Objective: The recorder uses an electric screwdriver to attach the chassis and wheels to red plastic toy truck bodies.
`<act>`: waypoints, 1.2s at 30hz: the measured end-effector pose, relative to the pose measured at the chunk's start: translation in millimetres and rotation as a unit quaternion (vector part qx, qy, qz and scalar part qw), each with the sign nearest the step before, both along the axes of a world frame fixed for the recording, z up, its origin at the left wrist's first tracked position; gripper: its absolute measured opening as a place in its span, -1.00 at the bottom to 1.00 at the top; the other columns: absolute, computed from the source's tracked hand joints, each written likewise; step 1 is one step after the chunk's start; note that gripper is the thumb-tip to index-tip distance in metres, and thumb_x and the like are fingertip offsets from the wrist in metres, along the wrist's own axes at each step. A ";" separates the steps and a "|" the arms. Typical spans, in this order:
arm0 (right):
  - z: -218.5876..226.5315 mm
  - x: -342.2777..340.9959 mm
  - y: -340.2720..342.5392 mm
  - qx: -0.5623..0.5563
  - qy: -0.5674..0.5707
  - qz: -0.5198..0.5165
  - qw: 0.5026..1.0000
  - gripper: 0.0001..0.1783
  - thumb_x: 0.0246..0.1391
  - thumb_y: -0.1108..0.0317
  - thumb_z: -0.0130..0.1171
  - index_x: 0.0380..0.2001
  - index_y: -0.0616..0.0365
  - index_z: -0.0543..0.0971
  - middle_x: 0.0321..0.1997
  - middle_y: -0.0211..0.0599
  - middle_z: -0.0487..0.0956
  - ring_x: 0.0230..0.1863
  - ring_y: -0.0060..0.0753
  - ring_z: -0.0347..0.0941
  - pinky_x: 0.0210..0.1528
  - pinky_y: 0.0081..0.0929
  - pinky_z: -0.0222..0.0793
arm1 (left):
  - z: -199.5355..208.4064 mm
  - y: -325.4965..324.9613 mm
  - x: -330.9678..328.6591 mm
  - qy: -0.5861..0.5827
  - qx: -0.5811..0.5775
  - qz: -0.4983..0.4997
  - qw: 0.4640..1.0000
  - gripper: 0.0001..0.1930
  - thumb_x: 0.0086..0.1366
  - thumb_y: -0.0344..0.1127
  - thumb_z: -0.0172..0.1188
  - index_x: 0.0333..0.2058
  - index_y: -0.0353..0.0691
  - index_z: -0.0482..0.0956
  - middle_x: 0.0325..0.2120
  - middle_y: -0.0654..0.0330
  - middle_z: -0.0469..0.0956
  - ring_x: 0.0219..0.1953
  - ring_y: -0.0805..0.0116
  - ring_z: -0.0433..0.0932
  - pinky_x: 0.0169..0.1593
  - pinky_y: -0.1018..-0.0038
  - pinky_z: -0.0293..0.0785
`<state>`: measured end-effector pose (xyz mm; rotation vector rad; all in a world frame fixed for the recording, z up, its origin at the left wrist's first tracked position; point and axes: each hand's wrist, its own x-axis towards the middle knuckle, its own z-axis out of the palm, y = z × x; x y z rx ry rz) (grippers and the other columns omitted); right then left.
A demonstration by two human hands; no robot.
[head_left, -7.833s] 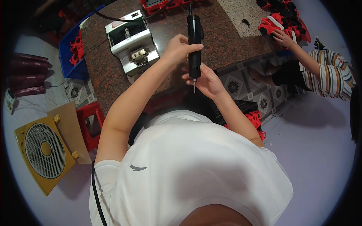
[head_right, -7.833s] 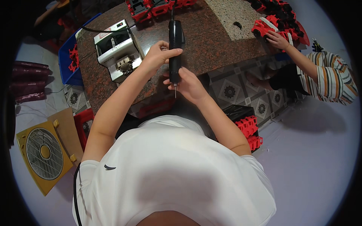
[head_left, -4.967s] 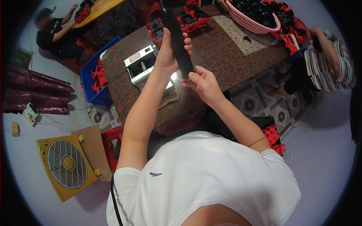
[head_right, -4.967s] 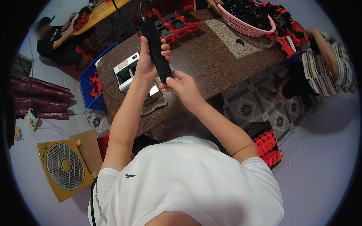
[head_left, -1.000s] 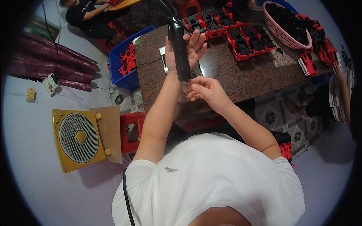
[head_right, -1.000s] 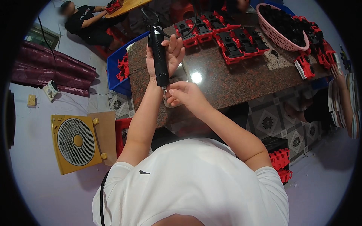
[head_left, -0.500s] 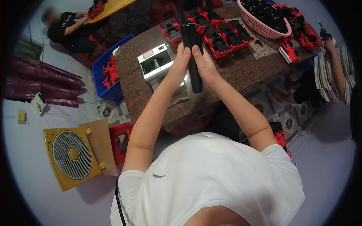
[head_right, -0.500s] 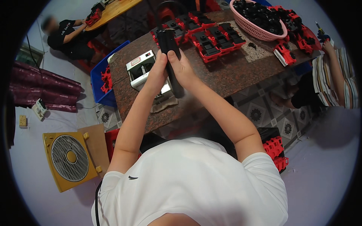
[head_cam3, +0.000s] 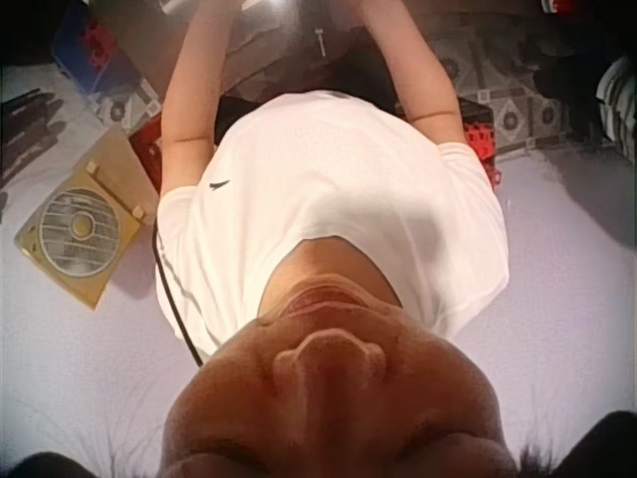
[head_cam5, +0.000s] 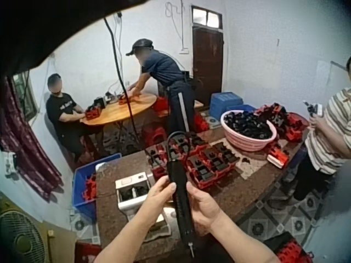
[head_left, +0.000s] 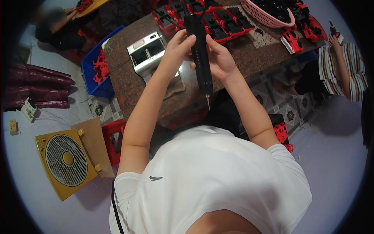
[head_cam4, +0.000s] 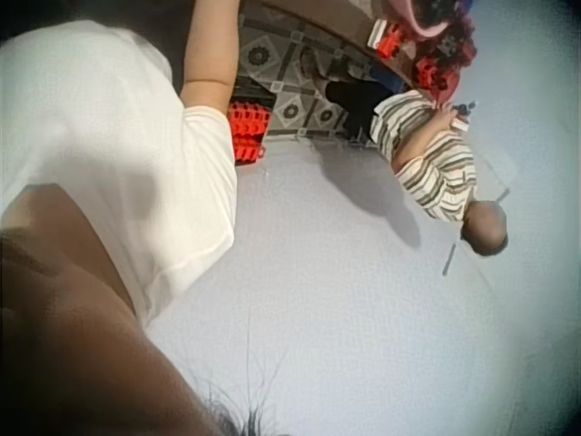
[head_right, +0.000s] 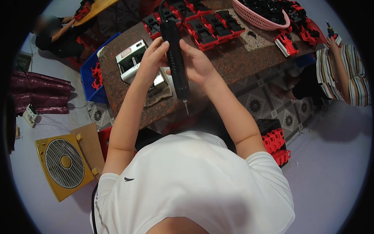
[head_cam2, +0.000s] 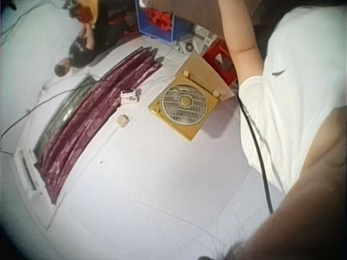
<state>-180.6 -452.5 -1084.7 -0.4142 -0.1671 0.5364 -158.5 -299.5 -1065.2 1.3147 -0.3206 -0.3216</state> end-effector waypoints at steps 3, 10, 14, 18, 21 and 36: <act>-9.8 5.6 5.0 -0.019 -0.001 -0.024 1.000 -0.60 0.22 0.09 -0.06 -0.09 0.21 0.44 -0.26 -0.20 0.55 -0.31 -0.26 0.51 -0.27 -0.26 0.45 | -7.4 -3.5 -1.5 -0.001 -0.013 -0.001 1.000 -0.76 0.33 -0.12 -0.05 -0.20 -0.14 0.41 -0.54 0.44 0.37 -0.56 0.73 0.32 -0.55 0.77 0.21; -7.9 16.6 11.9 -0.127 -0.003 -0.111 0.986 -0.65 0.17 0.10 0.03 -0.23 0.21 0.42 -0.36 -0.17 0.53 -0.40 -0.30 0.53 -0.34 -0.35 0.52 | -27.0 -4.9 -7.8 0.140 -0.059 0.009 0.988 -0.65 0.38 0.08 -0.23 -0.23 -0.02 0.41 -0.57 0.53 0.32 -0.52 0.69 0.33 -0.33 0.61 0.32; -6.7 19.3 7.7 -0.143 0.011 -0.116 0.983 -0.68 0.19 0.14 0.02 -0.22 0.19 0.49 -0.30 -0.17 0.56 -0.33 -0.32 0.51 -0.24 -0.29 0.50 | -44.4 0.7 -19.1 0.188 -0.075 0.007 0.979 -0.61 0.39 0.10 -0.27 -0.18 -0.02 0.40 -0.48 0.50 0.43 -0.42 0.64 0.42 -0.27 0.51 0.37; -14.4 28.9 5.0 -0.208 0.016 -0.161 0.965 -0.62 0.14 0.08 0.08 -0.23 0.22 0.47 -0.30 -0.16 0.56 -0.32 -0.32 0.51 -0.26 -0.31 0.51 | -58.8 7.5 -33.3 0.244 -0.099 -0.084 0.961 -0.56 0.39 0.06 -0.30 -0.08 -0.14 0.38 -0.28 0.23 0.53 -0.19 0.42 0.51 -0.10 0.36 0.42; -11.4 30.8 7.0 -0.242 0.026 -0.181 0.953 -0.59 0.11 0.06 0.12 -0.23 0.24 0.46 -0.31 -0.16 0.55 -0.32 -0.31 0.51 -0.25 -0.31 0.51 | -58.3 9.2 -43.3 0.237 -0.100 -0.118 0.959 -0.55 0.40 0.00 -0.28 -0.03 -0.23 0.36 -0.18 0.06 0.52 -0.12 0.28 0.52 -0.03 0.30 0.43; -17.2 41.6 9.8 -0.251 0.023 -0.154 0.955 -0.61 0.15 0.12 0.07 -0.17 0.27 0.45 -0.25 -0.14 0.53 -0.21 -0.26 0.49 -0.12 -0.23 0.47 | -61.3 12.6 -43.9 0.220 -0.139 -0.105 0.960 -0.59 0.41 -0.09 -0.26 -0.04 -0.29 0.36 -0.15 -0.01 0.51 -0.11 0.23 0.53 -0.01 0.36 0.45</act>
